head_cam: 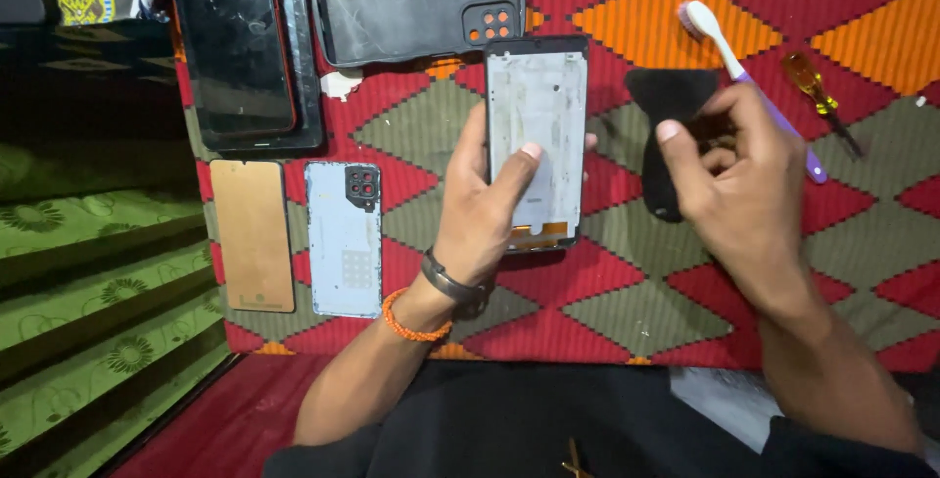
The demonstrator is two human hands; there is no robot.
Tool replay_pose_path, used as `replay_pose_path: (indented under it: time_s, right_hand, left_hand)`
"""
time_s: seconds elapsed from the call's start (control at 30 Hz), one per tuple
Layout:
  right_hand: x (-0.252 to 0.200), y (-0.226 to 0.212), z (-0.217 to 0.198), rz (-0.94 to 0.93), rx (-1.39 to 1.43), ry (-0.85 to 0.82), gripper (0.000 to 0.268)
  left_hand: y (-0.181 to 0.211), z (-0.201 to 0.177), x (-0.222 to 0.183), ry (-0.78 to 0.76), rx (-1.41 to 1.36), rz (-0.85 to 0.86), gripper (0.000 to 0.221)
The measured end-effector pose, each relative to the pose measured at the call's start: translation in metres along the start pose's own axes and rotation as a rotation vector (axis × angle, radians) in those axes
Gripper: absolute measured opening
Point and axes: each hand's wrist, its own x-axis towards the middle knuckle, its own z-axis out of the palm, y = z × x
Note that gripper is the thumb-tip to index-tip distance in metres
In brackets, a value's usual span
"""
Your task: Disassembling a smartphone to access internal components using a pry tool and a screwdriver.
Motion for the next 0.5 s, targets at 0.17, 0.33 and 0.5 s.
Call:
replay_pose_path:
  time_s: [0.17, 0.33, 0.5]
  right_hand:
    - [0.005, -0.008, -0.002, -0.017, -0.110, -0.106, 0.020]
    - [0.010, -0.017, -0.003, 0.047, -0.070, -0.164, 0.038]
    - [0.009, -0.015, -0.006, 0.034, -0.148, -0.160, 0.043]
  left_hand:
    - [0.006, -0.003, 0.000, 0.027, 0.089, 0.026, 0.050]
    - [0.006, -0.004, 0.000, 0.000, 0.072, 0.009, 0.049]
    - [0.008, -0.001, 0.001, 0.016, 0.068, -0.002, 0.047]
